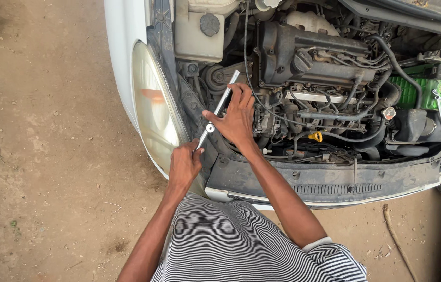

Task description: The person uses a socket wrench to loosen and remove bolts securing a car headlight assembly within the engine bay.

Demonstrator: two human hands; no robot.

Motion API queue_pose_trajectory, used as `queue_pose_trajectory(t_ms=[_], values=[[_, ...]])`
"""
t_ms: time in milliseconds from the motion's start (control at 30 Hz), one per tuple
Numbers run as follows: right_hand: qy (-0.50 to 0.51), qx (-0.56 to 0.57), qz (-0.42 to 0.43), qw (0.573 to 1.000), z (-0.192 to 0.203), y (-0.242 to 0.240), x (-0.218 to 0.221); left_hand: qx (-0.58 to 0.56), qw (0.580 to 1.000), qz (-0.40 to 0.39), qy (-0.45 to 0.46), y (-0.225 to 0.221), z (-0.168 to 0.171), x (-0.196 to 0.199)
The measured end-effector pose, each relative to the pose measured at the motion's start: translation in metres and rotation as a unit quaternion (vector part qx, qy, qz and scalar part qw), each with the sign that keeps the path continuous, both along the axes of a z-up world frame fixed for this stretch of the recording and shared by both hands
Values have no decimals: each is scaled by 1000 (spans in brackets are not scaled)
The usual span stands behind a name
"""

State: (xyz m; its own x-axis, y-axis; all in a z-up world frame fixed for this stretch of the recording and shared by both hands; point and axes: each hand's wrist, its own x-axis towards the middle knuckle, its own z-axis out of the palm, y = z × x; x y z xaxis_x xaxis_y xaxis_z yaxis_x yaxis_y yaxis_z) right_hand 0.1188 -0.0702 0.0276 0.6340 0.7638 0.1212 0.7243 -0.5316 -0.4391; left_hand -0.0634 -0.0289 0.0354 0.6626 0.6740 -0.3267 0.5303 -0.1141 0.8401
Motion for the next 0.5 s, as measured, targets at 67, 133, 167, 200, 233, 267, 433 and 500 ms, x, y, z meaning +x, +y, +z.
queue_pose_trajectory(t_ms=[67,133,167,200,233,267,433,500], values=[[-235,46,119,964,14,-4,13,19,1000,-5,-14,12,-4,-3],[-177,-12,209,962,20,-6,30,83,995,-52,3,24,-9,-2],[-146,-40,255,955,21,-8,37,116,990,-75,12,30,-11,0],[-92,-117,279,949,21,-15,41,130,988,-79,11,37,-10,0],[-39,-192,301,933,20,-20,46,147,986,-84,9,46,-8,2],[15,-265,320,909,18,-23,50,164,983,-88,7,55,-3,5],[276,-164,69,945,-27,-62,-4,416,903,-107,-22,71,23,36],[385,-112,-39,915,-60,-73,-35,444,891,-92,-20,72,24,49]])
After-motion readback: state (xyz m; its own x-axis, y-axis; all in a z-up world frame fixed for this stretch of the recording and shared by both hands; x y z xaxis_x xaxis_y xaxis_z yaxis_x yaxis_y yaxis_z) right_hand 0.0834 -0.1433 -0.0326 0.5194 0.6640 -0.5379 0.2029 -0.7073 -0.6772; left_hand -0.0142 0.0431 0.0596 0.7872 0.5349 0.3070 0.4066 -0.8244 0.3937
